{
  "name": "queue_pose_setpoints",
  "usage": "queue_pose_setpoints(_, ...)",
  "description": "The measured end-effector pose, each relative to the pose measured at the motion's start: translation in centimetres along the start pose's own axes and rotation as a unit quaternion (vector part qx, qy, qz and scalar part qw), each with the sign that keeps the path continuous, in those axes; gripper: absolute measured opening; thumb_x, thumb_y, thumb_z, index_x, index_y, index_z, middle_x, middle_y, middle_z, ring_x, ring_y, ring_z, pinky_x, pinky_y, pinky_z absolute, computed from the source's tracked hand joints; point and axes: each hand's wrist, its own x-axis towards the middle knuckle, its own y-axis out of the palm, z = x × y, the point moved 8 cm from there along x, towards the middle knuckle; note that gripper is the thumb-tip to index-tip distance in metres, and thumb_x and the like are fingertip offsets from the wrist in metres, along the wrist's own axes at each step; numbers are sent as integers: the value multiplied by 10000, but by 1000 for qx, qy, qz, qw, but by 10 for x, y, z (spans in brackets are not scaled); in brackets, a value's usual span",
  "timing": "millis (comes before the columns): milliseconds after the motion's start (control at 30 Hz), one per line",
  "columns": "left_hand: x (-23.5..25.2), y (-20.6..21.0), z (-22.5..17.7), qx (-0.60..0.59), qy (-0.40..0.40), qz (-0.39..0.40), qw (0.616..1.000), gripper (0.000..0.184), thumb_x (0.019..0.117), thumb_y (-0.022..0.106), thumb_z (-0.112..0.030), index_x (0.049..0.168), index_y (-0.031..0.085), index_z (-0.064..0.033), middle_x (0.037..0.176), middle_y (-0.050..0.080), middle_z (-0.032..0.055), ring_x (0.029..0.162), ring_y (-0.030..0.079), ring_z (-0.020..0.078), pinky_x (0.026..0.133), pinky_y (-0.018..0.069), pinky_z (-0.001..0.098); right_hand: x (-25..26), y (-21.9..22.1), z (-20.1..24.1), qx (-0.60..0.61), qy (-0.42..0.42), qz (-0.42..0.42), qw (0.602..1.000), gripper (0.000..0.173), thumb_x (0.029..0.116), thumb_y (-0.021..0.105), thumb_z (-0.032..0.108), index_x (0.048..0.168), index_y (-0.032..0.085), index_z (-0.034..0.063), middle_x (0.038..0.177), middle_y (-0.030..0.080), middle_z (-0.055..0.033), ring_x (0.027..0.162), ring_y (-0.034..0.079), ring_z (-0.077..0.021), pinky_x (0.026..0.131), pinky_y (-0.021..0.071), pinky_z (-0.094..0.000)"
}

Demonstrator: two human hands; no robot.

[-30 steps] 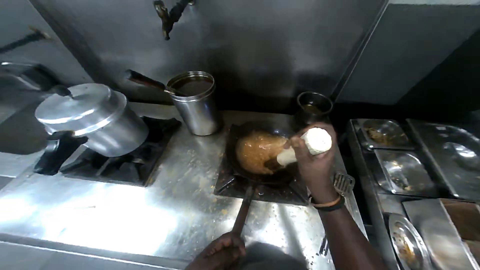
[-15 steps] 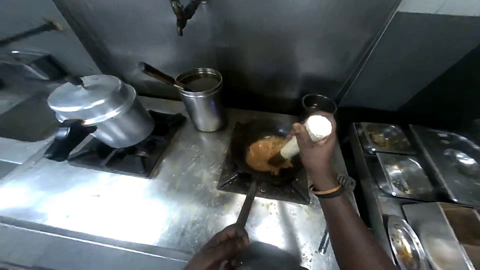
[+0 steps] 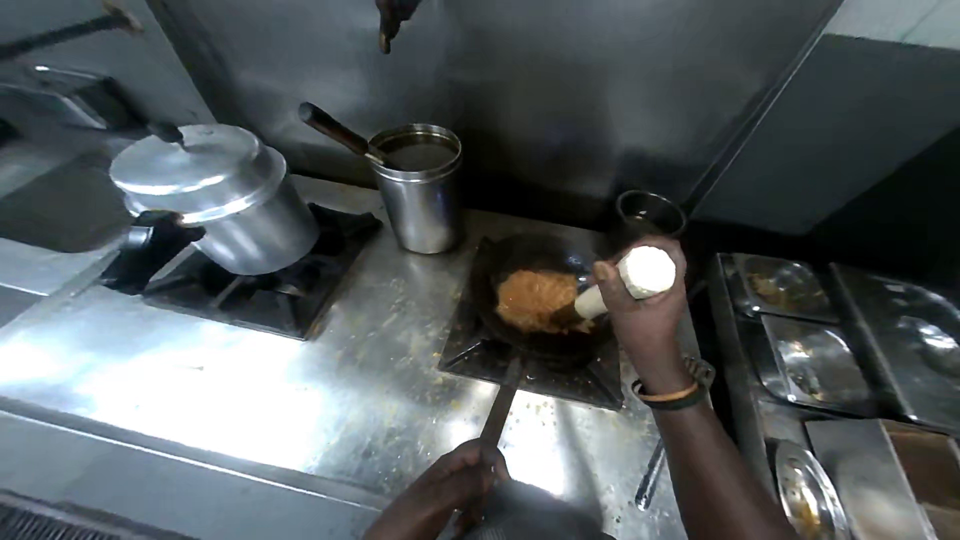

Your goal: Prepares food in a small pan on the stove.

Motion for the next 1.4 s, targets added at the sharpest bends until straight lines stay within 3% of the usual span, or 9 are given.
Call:
queue_pose_setpoints(233, -4, -3, 0, 12, -12, -18, 1000, 221, 1032, 526, -253, 1163, 661, -137, 911, 592, 13, 650, 531, 79, 552, 464, 226, 14, 3, 9, -30, 41, 16, 999, 513, 881, 813, 227, 1262, 545, 13, 1085, 667, -39, 936, 690, -74, 848, 617, -276)
queue_pose_setpoints(333, -5, -4, 2, -11, -7, -17, 1000, 224, 1030, 529, -255, 1159, 657, -124, 796, 575, 1, 615, 523, 80, 546, 459, 228, 7, -9, -13, 73, 54, -83, 992, 513, 897, 776, 132, 1286, 460, 24, 983, 686, -46, 816, 722, -167, 746, 655, -361)
queue_pose_setpoints(433, -2, -1, -3, -43, -12, 2, 999, 202, 1032, 537, -245, 1150, 652, -129, 737, 550, -11, 581, 510, 69, 527, 456, 216, 8, -10, -33, 53, 36, -52, 997, 479, 874, 785, 87, 1243, 489, 10, 992, 689, -73, 854, 716, -180, 789, 641, -366)
queue_pose_setpoints(567, -2, 14, -28, -105, -8, 6, 994, 171, 1037, 549, -239, 1131, 652, -141, 787, 580, -2, 601, 526, 62, 533, 470, 204, 33, -15, 6, -20, 40, -3, 999, 479, 908, 785, 230, 1252, 523, 25, 982, 691, -49, 804, 715, -133, 740, 646, -331)
queue_pose_setpoints(700, 2, 22, -46, -140, -8, 25, 990, 158, 1033, 544, -237, 1110, 656, -153, 865, 615, 11, 636, 547, 56, 549, 477, 195, 44, -23, 25, 77, 51, -42, 995, 464, 969, 717, 292, 1272, 456, 58, 828, 688, -26, 665, 712, -182, 613, 656, -367)
queue_pose_setpoints(833, 2, 21, -46, -153, -8, 43, 987, 159, 1035, 548, -236, 1111, 663, -157, 871, 619, 11, 639, 553, 59, 555, 486, 200, 29, -8, -25, 86, 91, -34, 992, 454, 960, 720, 238, 1279, 474, 29, 867, 697, -43, 708, 716, -167, 661, 650, -352)
queue_pose_setpoints(1133, -5, 15, -42, -132, -2, 28, 991, 174, 1030, 544, -256, 1109, 666, -160, 862, 621, 17, 609, 540, 64, 534, 477, 209, 22, 5, -20, 10, 71, 10, 997, 489, 916, 775, 318, 1250, 546, 43, 973, 692, -38, 801, 706, -111, 733, 639, -323)
queue_pose_setpoints(1267, -6, 3, -38, -122, 1, 8, 992, 175, 1025, 553, -263, 1102, 669, -156, 835, 619, 12, 600, 537, 71, 539, 478, 227, 32, -18, -2, 139, 93, -94, 981, 428, 989, 692, 287, 1272, 471, 55, 822, 686, -32, 667, 709, -183, 630, 656, -381)
queue_pose_setpoints(1400, -7, -8, -8, -78, -29, -26, 996, 167, 1003, 560, -230, 1084, 688, -159, 759, 601, -16, 571, 528, 53, 520, 465, 211, 10, -22, -36, 155, 91, -127, 975, 346, 1004, 650, 200, 1241, 456, 39, 811, 696, -64, 698, 725, -221, 672, 656, -398)
